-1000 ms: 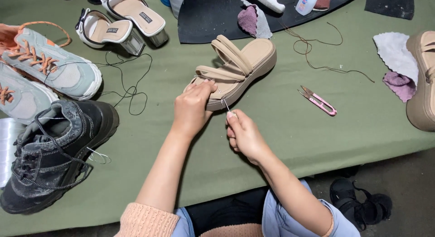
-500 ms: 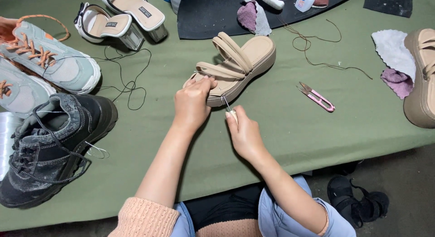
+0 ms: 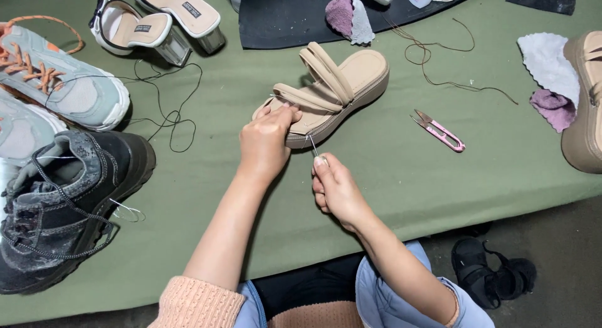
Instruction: The person is sewing a beige sandal using a needle and thread. They are working on the straps of the sandal, pulling the thread through the material to secure it.
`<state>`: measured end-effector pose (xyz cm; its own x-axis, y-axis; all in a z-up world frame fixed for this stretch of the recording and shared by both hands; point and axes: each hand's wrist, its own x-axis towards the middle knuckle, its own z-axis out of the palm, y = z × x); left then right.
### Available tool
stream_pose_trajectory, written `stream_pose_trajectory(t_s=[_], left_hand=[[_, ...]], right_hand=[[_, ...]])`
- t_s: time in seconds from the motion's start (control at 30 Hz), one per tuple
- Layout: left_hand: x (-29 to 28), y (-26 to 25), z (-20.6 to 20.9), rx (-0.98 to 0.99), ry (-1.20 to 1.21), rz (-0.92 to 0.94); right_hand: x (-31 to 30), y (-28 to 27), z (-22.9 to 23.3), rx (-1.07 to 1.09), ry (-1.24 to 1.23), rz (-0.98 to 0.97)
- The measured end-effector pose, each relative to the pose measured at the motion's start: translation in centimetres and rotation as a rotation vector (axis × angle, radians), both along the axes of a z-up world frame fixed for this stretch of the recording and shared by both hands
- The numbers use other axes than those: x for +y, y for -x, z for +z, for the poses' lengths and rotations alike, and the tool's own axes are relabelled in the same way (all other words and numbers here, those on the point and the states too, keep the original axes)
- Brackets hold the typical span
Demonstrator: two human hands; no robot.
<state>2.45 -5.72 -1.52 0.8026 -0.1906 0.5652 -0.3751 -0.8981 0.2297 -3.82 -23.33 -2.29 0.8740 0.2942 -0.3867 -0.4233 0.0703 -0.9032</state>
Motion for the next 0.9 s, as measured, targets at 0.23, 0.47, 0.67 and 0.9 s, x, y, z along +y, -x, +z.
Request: stream_pose_trajectory(t_s=[0.23, 0.47, 0.67, 0.9], left_hand=[[-0.7, 0.2, -0.4, -0.007, -0.016, -0.014], [-1.3, 0.2, 0.7, -0.013, 0.005, -0.042], [-1.6, 0.5, -0.1, -0.009, 0.000, -0.036], [-1.9, 0.2, 0.1, 0.001, 0.024, -0.052]], right_hand=[[-1.3, 1.1, 1.2, -0.507, 0.949, 0.066], [-1.2, 0.6, 0.1, 0.027, -0.012, -0.016], [-2.4, 1.7, 0.6, -0.528, 1.045, 0.109], [-2.7, 1.0, 2.3, 0.269, -0.345, 0.002]])
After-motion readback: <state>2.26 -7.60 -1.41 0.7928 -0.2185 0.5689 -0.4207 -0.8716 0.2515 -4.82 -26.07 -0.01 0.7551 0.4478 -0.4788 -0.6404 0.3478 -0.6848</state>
